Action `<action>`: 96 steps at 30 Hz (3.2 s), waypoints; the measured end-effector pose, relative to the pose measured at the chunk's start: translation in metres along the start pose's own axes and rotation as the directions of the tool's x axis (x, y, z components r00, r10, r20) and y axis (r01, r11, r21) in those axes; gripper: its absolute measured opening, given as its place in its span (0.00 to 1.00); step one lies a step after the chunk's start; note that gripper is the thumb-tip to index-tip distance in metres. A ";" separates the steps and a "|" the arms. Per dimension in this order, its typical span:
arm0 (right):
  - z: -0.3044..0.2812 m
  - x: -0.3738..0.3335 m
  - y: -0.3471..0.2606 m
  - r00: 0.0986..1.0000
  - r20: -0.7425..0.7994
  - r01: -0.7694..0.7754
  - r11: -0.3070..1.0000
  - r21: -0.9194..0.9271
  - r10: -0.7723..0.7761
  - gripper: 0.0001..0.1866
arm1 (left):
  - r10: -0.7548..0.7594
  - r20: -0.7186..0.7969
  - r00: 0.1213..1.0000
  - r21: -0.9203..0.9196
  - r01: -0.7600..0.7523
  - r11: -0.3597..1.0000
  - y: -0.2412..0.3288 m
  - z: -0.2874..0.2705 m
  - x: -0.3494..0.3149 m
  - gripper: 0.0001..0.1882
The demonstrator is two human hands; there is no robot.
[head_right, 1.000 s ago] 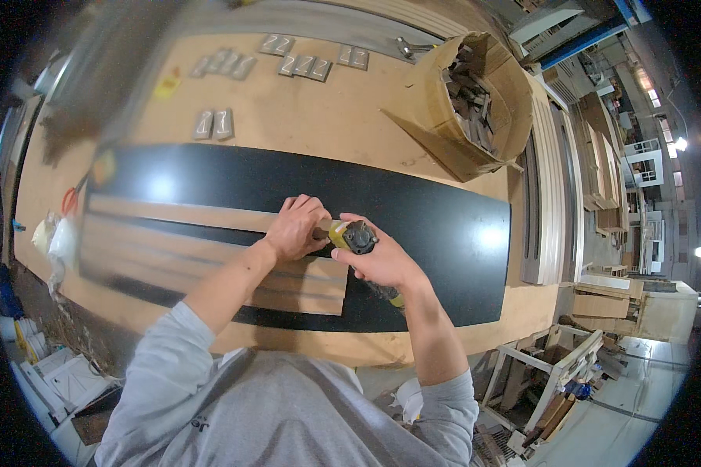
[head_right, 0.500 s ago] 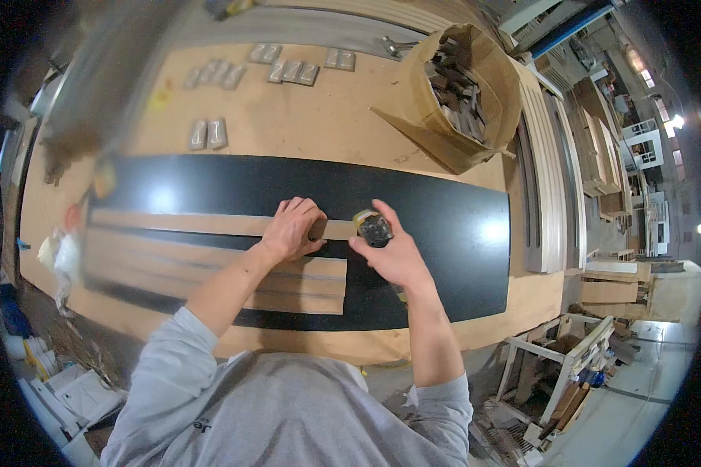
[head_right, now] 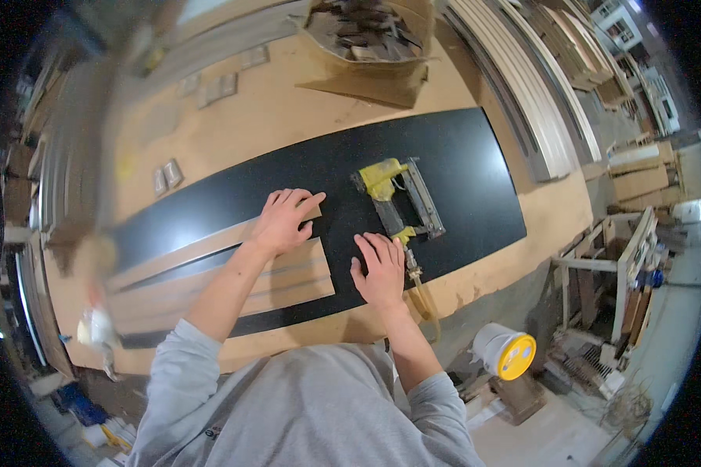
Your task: Manually align and attach small wooden blocks to larger wooden strips using a pneumatic nail gun in a workshop.
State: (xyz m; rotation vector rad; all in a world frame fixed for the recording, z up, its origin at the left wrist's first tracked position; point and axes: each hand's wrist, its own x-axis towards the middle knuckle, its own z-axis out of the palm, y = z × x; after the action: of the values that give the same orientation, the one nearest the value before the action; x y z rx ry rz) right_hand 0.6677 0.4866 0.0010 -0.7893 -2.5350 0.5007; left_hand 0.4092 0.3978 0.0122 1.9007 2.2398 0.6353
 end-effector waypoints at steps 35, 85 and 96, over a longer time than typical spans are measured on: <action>0.008 -0.009 0.005 0.993 0.085 -0.068 0.991 -0.118 0.079 0.24 | -0.880 -0.400 0.256 -0.143 0.931 0.336 -0.245 -0.091 -0.120 0.47; -0.006 0.005 -0.009 0.973 0.093 -0.212 0.977 0.008 0.210 0.29 | -0.401 0.260 0.879 -0.063 0.430 0.901 0.025 -0.037 -0.101 0.23; -0.008 0.006 -0.013 0.973 0.107 -0.206 0.979 -0.001 0.205 0.28 | -0.422 0.050 0.905 -0.025 0.423 0.906 0.008 -0.024 -0.115 0.25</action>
State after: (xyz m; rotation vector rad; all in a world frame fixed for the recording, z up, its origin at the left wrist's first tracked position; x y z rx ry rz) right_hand 0.6615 0.4824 0.0156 -1.0540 -2.5581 0.6382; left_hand 0.4305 0.2818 0.0182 1.3245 2.4770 0.5502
